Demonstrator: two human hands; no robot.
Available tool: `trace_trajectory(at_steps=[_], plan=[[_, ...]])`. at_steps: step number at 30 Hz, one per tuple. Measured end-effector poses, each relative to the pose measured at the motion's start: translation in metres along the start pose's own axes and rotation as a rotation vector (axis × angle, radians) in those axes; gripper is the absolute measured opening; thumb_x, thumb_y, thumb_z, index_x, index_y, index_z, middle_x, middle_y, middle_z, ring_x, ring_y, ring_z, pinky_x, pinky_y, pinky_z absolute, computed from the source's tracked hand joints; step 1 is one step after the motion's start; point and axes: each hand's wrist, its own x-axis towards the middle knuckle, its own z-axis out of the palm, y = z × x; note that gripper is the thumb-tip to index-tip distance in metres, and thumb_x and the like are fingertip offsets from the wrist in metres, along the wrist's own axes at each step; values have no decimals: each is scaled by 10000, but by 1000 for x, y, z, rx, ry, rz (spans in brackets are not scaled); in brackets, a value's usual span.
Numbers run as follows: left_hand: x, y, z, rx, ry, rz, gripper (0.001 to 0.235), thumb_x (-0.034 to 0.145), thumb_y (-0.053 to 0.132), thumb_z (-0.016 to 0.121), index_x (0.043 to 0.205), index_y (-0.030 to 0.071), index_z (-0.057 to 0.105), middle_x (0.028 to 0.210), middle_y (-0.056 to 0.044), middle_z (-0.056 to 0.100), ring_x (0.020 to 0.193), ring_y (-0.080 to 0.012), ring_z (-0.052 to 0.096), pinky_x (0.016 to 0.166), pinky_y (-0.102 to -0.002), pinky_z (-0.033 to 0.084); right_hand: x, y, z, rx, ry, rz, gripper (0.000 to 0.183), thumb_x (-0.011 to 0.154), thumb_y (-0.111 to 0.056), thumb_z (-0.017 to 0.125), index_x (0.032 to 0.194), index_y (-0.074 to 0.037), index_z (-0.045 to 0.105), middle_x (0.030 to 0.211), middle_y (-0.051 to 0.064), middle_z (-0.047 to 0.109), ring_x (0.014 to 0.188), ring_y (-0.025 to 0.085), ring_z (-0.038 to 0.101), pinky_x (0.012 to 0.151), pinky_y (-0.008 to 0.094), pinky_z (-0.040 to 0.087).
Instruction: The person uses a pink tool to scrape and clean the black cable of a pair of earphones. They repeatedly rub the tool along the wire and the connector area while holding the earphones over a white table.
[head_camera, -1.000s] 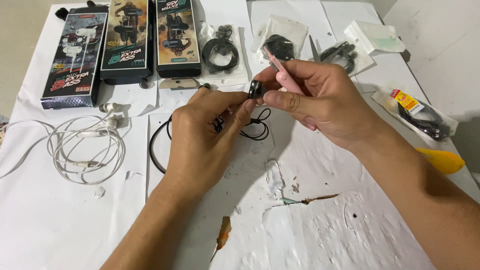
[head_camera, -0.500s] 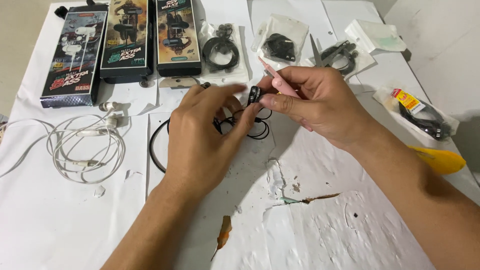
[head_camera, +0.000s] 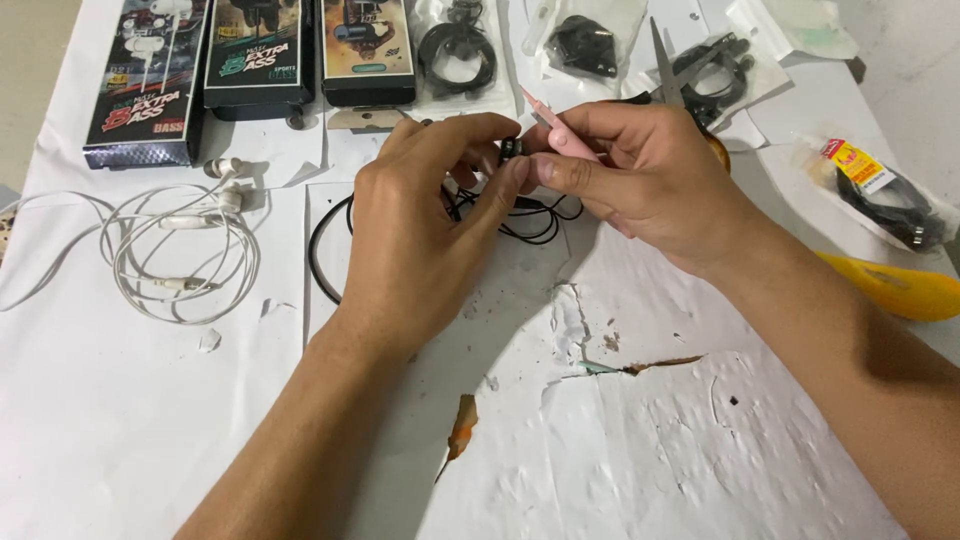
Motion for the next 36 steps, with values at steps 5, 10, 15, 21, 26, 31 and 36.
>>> trace_trajectory(at_steps=[5,10,15,21,26,31,36], plan=[[0,-2,0,5,-23,8,192,981,154,706,1164,103,683,886,12,664,812,-181,550,764,-336,453,2,2,2,17,-2,4,254,961,-170,688,1161,-14,709,607,-68,385,485,34,277,424,212,189],[0,-3,-1,19,-45,19,164,992,136,665,1148,92,686,864,8,693,814,-190,538,767,-344,436,2,3,3,40,-9,6,280,941,-189,690,1150,-2,689,529,-66,263,464,45,199,451,220,162],[-3,-4,1,67,-65,-2,222,959,141,614,1160,76,683,874,-37,704,863,-245,554,707,-378,458,1,4,3,19,47,43,254,906,-157,737,1116,-13,724,790,64,696,569,52,429,487,190,287],[-2,0,0,55,-109,24,175,996,95,530,832,77,587,649,-33,553,719,-219,400,656,-359,362,-2,-2,4,-47,22,-4,255,911,-184,736,1112,-26,744,744,13,634,504,43,358,406,186,246],[-2,-3,-1,76,-139,59,204,1009,100,515,808,74,514,653,-42,482,727,-228,385,666,-372,353,-1,0,4,-14,-4,-41,219,960,-201,693,1017,9,713,508,-53,305,442,41,252,414,207,178],[-2,-5,-2,63,-151,133,226,1041,75,482,815,55,488,664,-67,450,694,-243,350,696,-380,344,-1,3,1,-42,-40,-96,308,998,-205,699,757,-48,589,527,-69,282,472,31,243,486,174,232],[-2,-3,-1,116,-141,155,187,1057,164,534,1109,9,626,856,-115,567,856,-315,451,719,-442,407,2,7,0,22,-7,-49,200,970,-164,677,1052,18,686,490,-18,376,411,45,248,417,214,191]])
